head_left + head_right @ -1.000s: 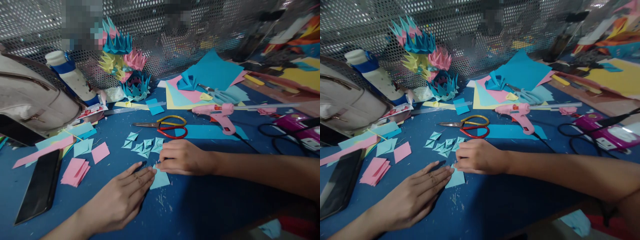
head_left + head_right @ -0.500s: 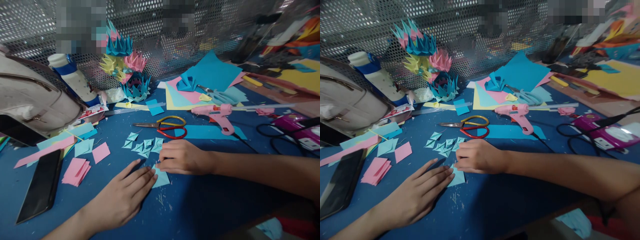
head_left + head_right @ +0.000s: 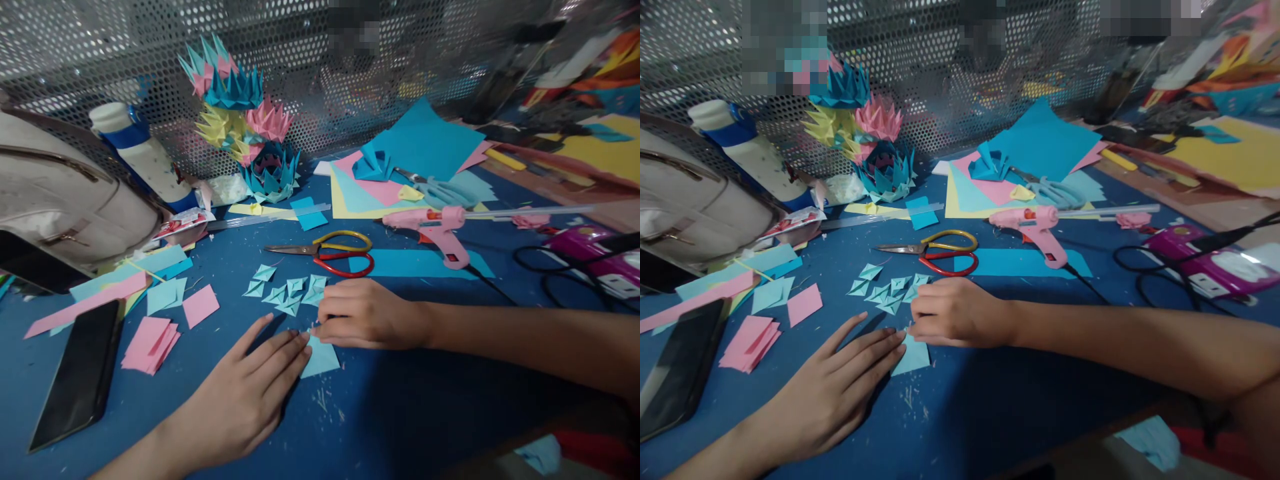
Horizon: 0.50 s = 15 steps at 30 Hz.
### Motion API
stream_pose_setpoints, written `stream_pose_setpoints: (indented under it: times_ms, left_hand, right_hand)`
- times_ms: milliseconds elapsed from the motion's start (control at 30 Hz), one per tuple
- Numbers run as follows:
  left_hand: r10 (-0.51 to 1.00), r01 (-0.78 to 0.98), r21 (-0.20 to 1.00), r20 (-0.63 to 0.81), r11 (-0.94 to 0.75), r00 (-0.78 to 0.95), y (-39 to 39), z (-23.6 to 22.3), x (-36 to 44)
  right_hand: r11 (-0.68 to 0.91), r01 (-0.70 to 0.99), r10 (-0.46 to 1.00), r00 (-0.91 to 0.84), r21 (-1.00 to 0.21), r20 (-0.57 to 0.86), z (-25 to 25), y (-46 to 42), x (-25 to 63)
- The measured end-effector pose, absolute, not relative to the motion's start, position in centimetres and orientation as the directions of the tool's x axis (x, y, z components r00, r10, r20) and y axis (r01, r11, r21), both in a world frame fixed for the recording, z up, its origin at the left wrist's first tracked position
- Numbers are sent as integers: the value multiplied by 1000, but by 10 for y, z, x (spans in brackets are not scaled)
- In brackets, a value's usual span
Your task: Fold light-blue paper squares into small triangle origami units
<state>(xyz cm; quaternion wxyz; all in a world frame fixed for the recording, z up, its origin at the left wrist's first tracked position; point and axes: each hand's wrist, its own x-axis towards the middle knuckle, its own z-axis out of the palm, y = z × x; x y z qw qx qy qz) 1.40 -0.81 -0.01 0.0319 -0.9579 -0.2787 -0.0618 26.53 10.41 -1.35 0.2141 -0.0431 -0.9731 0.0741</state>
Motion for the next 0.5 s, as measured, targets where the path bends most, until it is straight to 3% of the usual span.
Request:
stream_pose_setpoints:
  times_ms: [500]
  left_hand:
    - [533, 546, -62, 154, -835, 832, -11, -1, 15]
  right_hand:
    - [991, 19, 74, -906, -135, 416, -16, 105, 267]
